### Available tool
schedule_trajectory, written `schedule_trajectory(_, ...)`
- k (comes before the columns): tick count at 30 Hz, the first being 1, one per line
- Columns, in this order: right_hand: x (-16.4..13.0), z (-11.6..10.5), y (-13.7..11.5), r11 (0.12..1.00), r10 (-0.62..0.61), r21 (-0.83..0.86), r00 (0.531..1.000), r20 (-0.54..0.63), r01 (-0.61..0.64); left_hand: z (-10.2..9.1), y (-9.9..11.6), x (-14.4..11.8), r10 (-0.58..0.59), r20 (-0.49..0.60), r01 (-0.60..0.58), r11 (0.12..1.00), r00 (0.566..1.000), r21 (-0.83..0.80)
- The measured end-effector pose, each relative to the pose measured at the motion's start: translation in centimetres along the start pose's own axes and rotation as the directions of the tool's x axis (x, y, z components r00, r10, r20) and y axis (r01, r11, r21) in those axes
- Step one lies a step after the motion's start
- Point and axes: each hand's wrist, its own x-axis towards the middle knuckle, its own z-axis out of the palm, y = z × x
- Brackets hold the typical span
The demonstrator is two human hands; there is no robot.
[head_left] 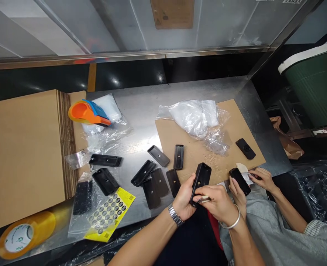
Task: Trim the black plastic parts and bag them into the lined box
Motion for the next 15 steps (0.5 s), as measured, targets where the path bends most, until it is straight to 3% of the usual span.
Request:
schedule_trajectory(4,-0.1,0.4,0.2,0.999,-0.025,0.018,0.997,-0.071,0.026,-0.2,-0.2,0.3,0.019,-0.029,-0.019,1.000,0.999,-0.017)
schedule_trajectory(8,-0.1,1.2,1.9,0.997,0.059,0.063,0.973,-0.221,-0.046,-0.8,-0.1,1.2,0.079,-0.002,-0.079,0.995,0.997,-0.060)
schedule_trajectory(11,0.9,1.2,4.9,0.977,0.126,0.210,0.903,-0.410,-0.041,-1.7,0.3,1.8,0.085,0.066,-0.083,0.996,0.994,-0.023)
schedule_trajectory(15,2.7,-0.2,9.6,0.943,0.069,0.299,0.790,-0.609,0.148,-2.9,0.8,2.1,0.103,0.157,-0.105,0.994,0.982,0.003)
